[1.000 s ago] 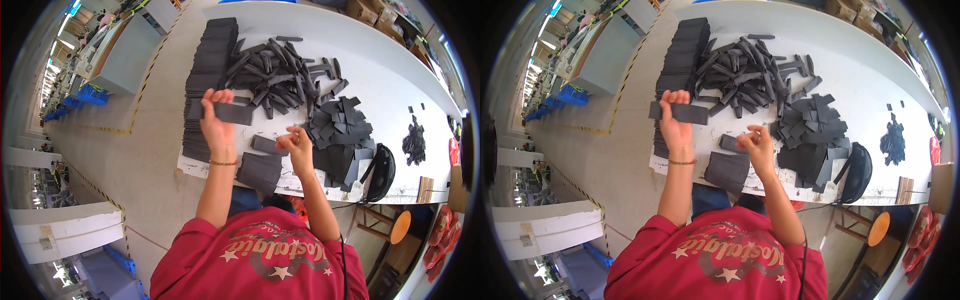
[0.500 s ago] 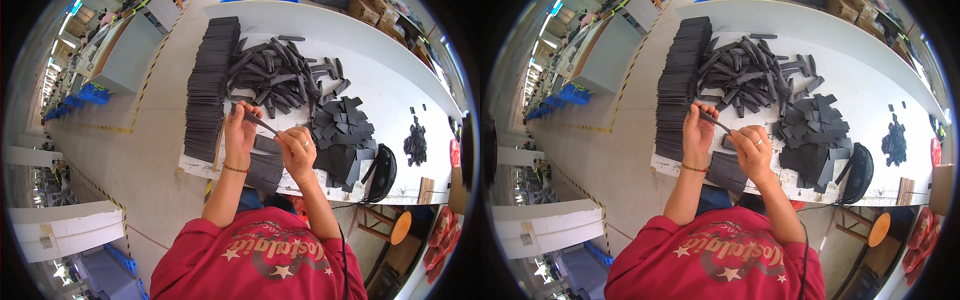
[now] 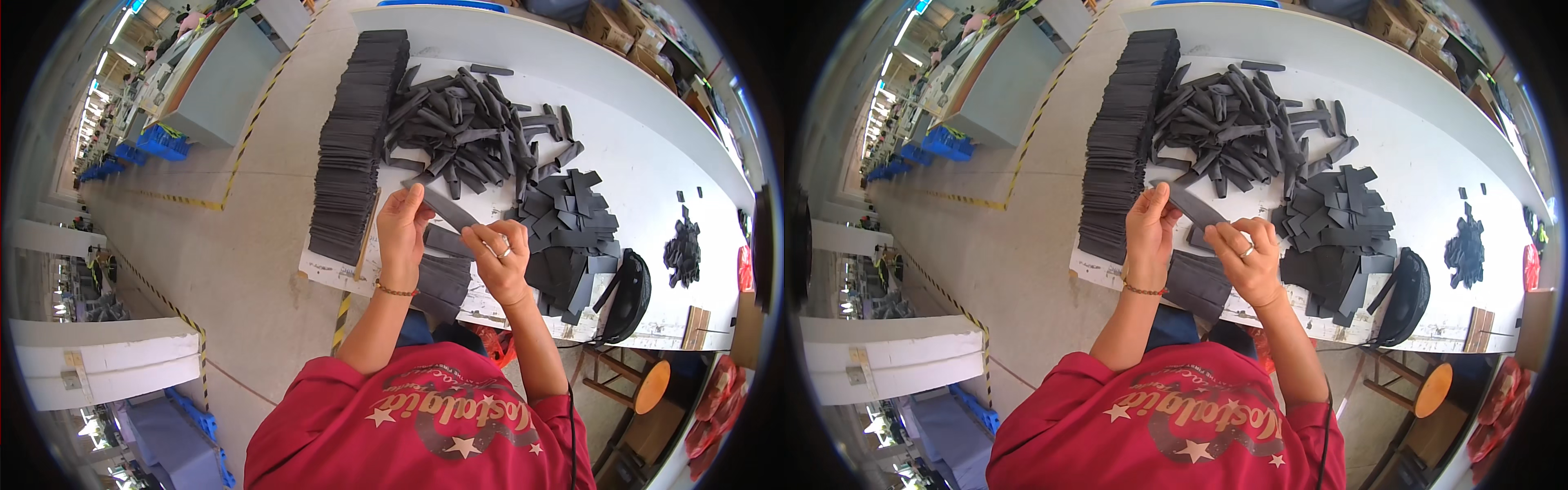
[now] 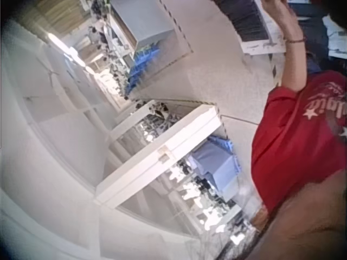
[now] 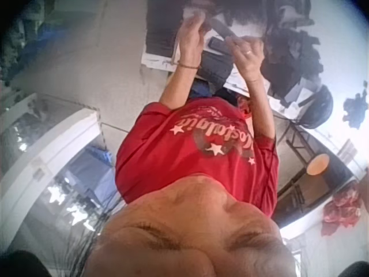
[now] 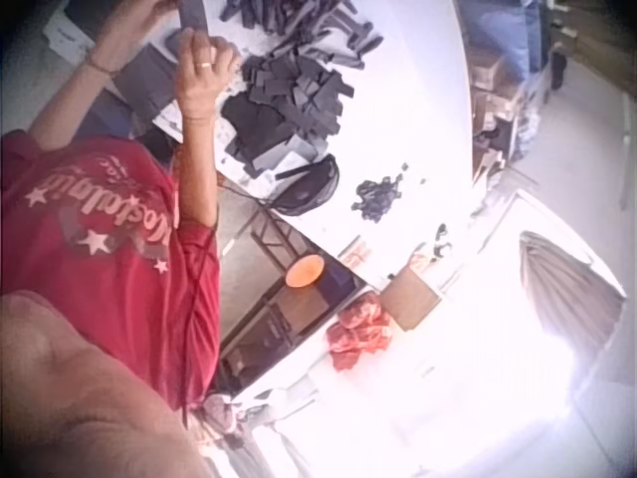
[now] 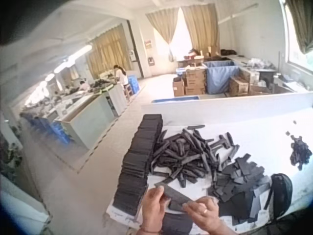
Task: Sort and stack grey foam strips on a workbench in a manufacturing environment.
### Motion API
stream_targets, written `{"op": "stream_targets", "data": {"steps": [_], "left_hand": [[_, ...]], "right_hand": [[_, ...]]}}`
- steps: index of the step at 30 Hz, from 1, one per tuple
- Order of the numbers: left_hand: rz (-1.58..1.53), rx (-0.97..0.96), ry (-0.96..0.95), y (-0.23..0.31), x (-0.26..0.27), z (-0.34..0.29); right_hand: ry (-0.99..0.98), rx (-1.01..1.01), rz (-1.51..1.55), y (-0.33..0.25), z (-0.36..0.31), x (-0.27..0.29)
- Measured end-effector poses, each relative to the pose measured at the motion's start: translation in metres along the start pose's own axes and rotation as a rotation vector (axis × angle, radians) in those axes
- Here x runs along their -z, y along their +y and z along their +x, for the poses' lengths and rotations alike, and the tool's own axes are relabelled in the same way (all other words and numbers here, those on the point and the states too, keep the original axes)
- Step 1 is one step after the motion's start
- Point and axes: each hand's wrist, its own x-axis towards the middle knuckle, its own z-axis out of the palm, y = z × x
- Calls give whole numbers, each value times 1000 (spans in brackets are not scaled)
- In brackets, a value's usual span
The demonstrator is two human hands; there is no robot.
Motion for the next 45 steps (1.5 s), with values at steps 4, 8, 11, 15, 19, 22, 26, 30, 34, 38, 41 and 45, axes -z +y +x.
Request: {"op": "stream_targets", "data": {"steps": [4,8,11,15,19,22,26,30,34,38,41,45], "left_hand": [[127,-32,33,3,-1,3],[297,-68,-107,-7,7,0],[385,7,-185,-19,-3,-14],[343,156,-346,-31,2,-19],[351,256,-468,-29,6,-19],[500,74,-397,-28,-4,-22],[674,35,-392,-26,-3,-11],[359,326,-427,-33,5,3],[702,104,-405,-38,9,-12],[839,204,-425,-39,19,-25],[799,186,-433,-43,21,-18],[710,192,-483,-41,13,-22]], "right_hand": [[-287,-63,168,-1,-4,8],[-178,-670,454,8,-7,8],[-213,-1110,944,22,-19,-8],[-105,-1314,1290,23,-36,-11],[28,-1376,1424,19,-47,-11],[45,-1370,1385,15,-53,-11],[-15,-1313,1170,13,-59,-14],[37,-1387,1297,9,-55,-12],[86,-1393,1245,13,-63,-17],[140,-1381,1162,17,-63,-22],[125,-1404,1206,18,-65,-21],[150,-1419,1183,21,-67,-20]]}}
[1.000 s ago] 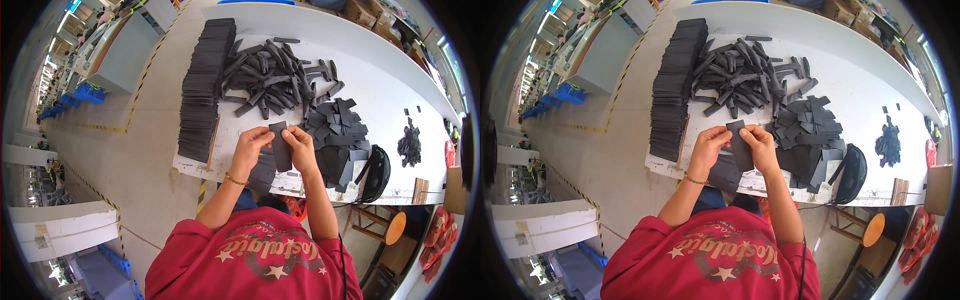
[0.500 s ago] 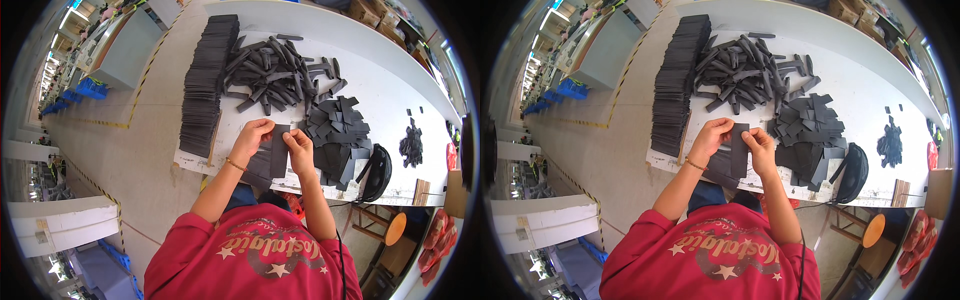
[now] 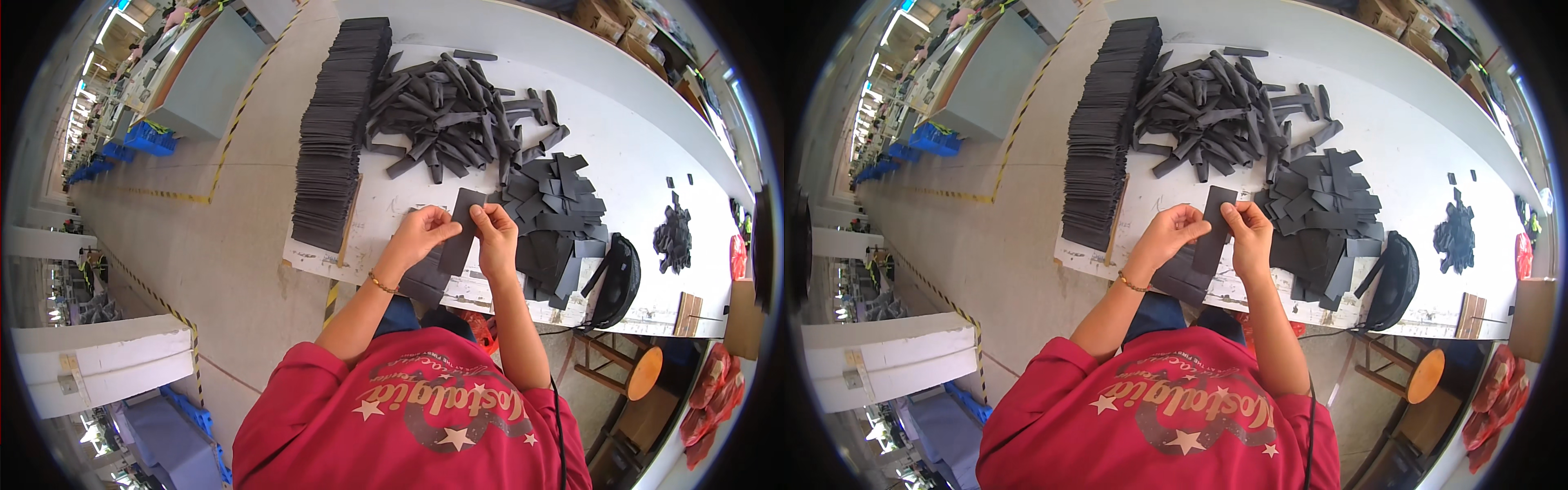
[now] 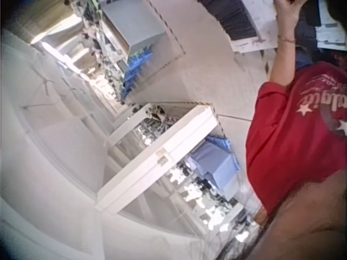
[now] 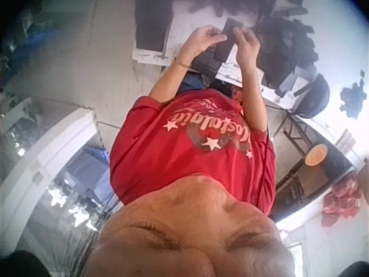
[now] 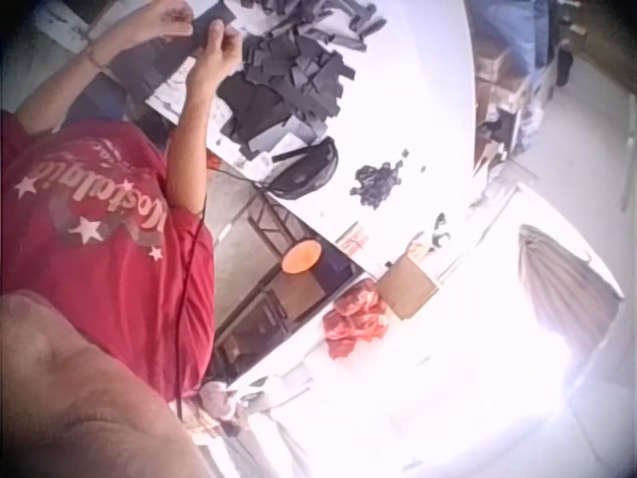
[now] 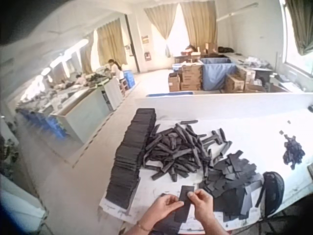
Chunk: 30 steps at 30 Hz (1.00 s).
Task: Sort and stack grey foam strips on a workbench in a manufacturing environment.
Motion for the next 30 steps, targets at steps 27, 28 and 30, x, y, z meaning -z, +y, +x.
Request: {"op": "stream_targets", "data": {"steps": [27,28,30], "left_hand": [[-272,90,-320,-21,7,0],[-299,131,-267,-20,6,0],[-326,173,-215,-19,4,1]], "right_hand": [[-160,-337,244,4,-13,14],[-112,-269,260,6,-13,12],[-61,-201,274,9,-12,12]]}}
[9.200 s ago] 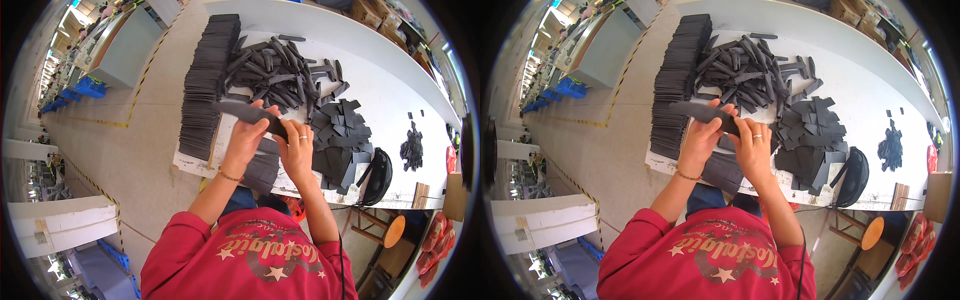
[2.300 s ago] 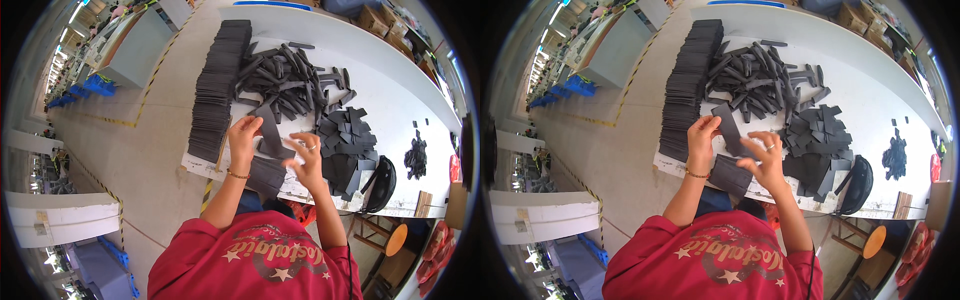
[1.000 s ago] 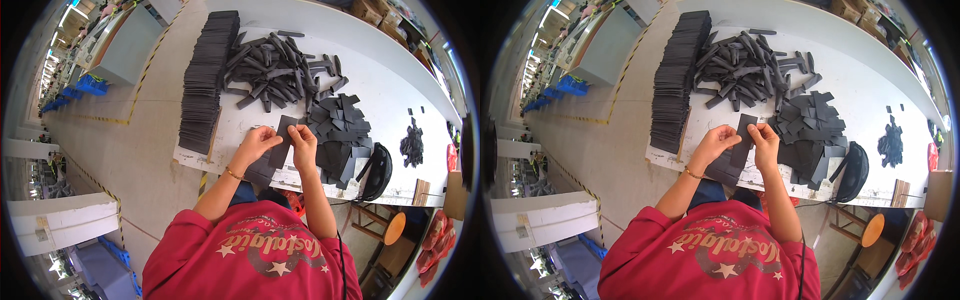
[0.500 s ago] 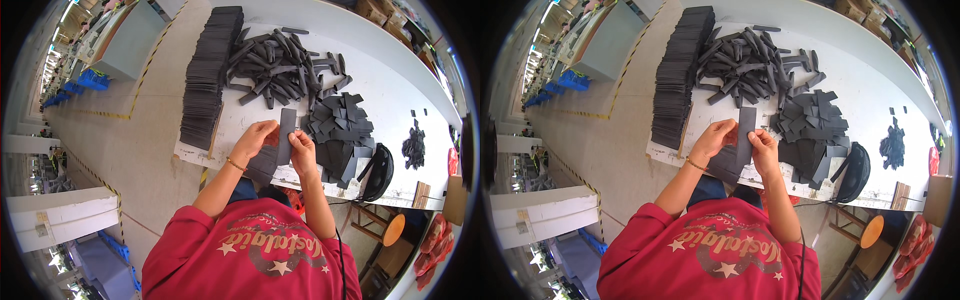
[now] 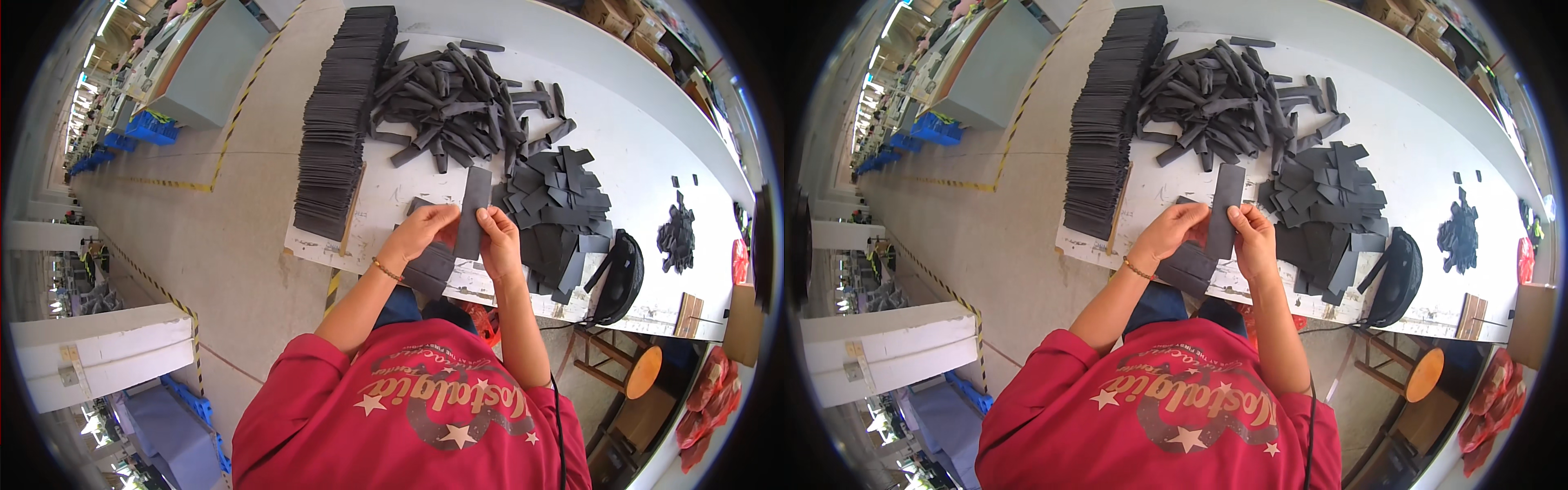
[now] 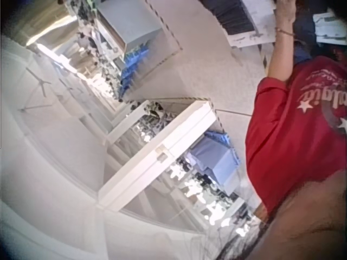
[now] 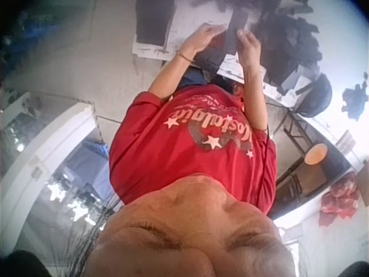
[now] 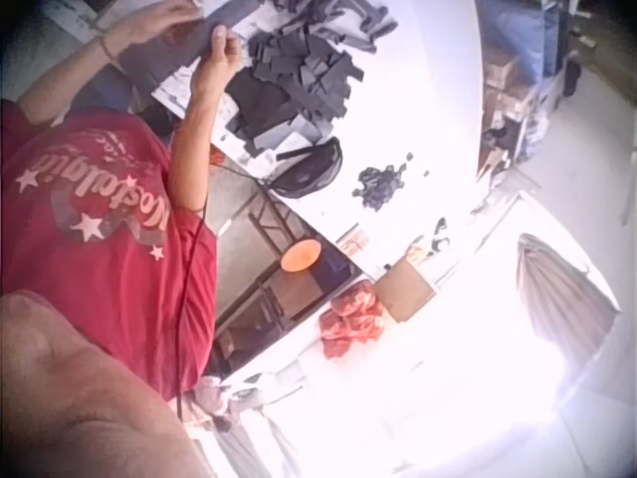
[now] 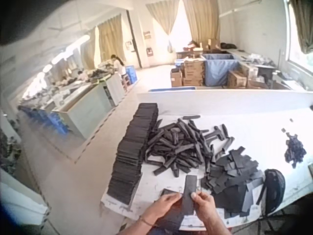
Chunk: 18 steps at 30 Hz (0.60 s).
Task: Sort and stack grey foam strips on a workbench in a manufacturing environment.
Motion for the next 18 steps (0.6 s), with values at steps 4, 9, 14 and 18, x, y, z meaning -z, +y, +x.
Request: {"op": "stream_targets", "data": {"steps": [4,9,14,18], "left_hand": [[130,-167,131,-4,-1,5],[100,-147,173,0,-4,7],[291,-294,343,2,-13,15],[218,-389,424,-2,-18,18]], "right_hand": [[1,62,-85,6,0,2],[-1,71,-159,8,-4,0],[1,75,-312,18,-7,3],[-8,118,-435,20,-10,4]]}}
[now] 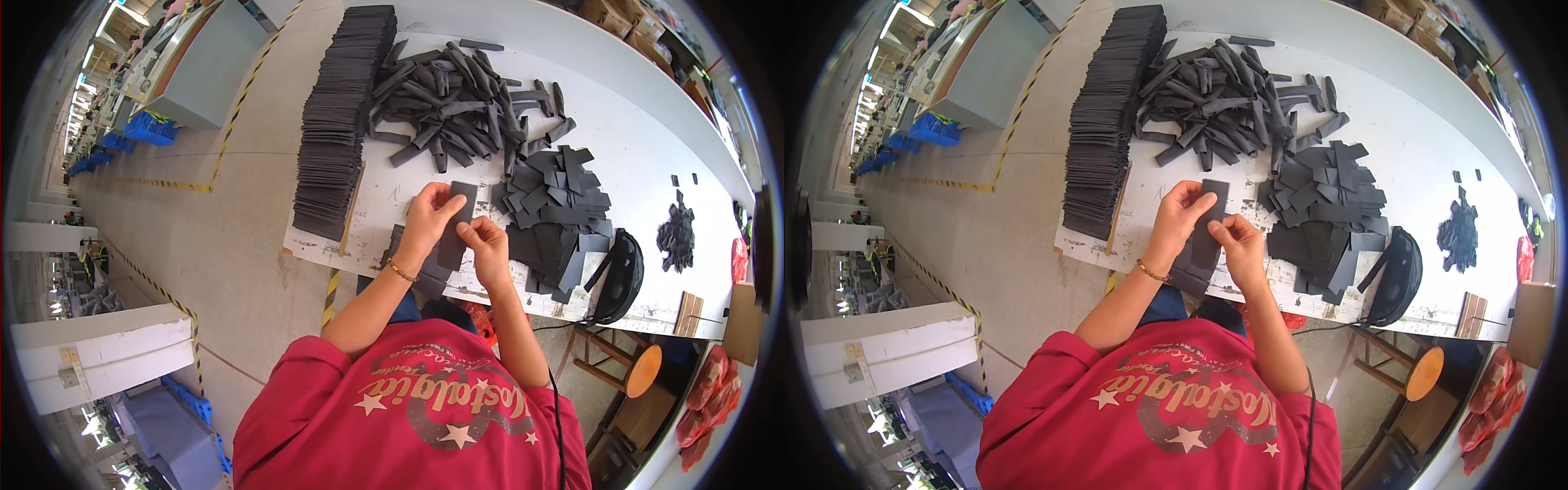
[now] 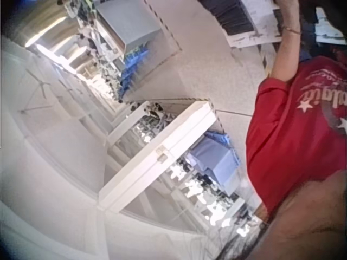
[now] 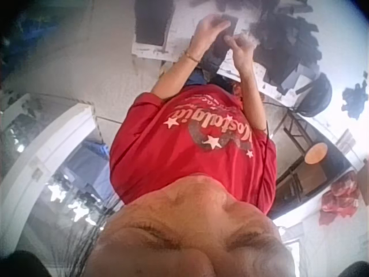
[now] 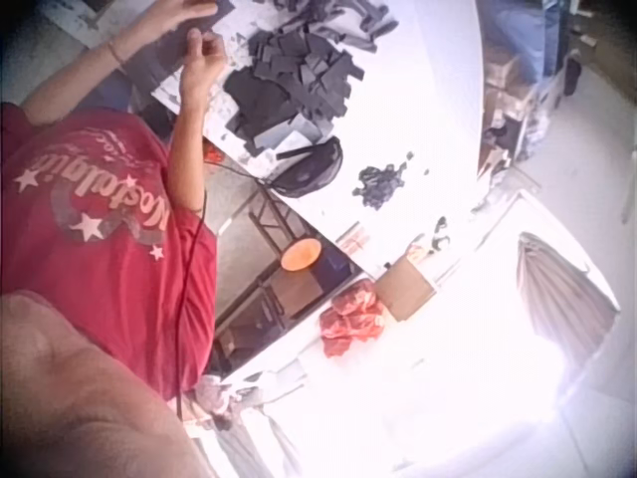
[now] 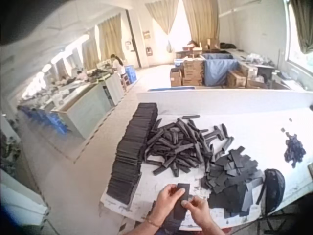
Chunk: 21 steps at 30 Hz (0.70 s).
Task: Sort and stack grey foam strips on a workbench in a manufacturing environment.
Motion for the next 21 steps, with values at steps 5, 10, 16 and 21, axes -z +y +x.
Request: {"op": "stream_targets", "data": {"steps": [5,10,16,21], "left_hand": [[-75,163,-46,5,10,2],[-101,203,-141,15,4,-9],[-124,156,-102,11,12,-7],[-185,209,-135,14,11,-8]], "right_hand": [[-17,51,-158,-11,-1,3],[9,77,43,-22,16,6],[18,78,52,-25,13,2],[51,111,14,-23,13,2]]}}
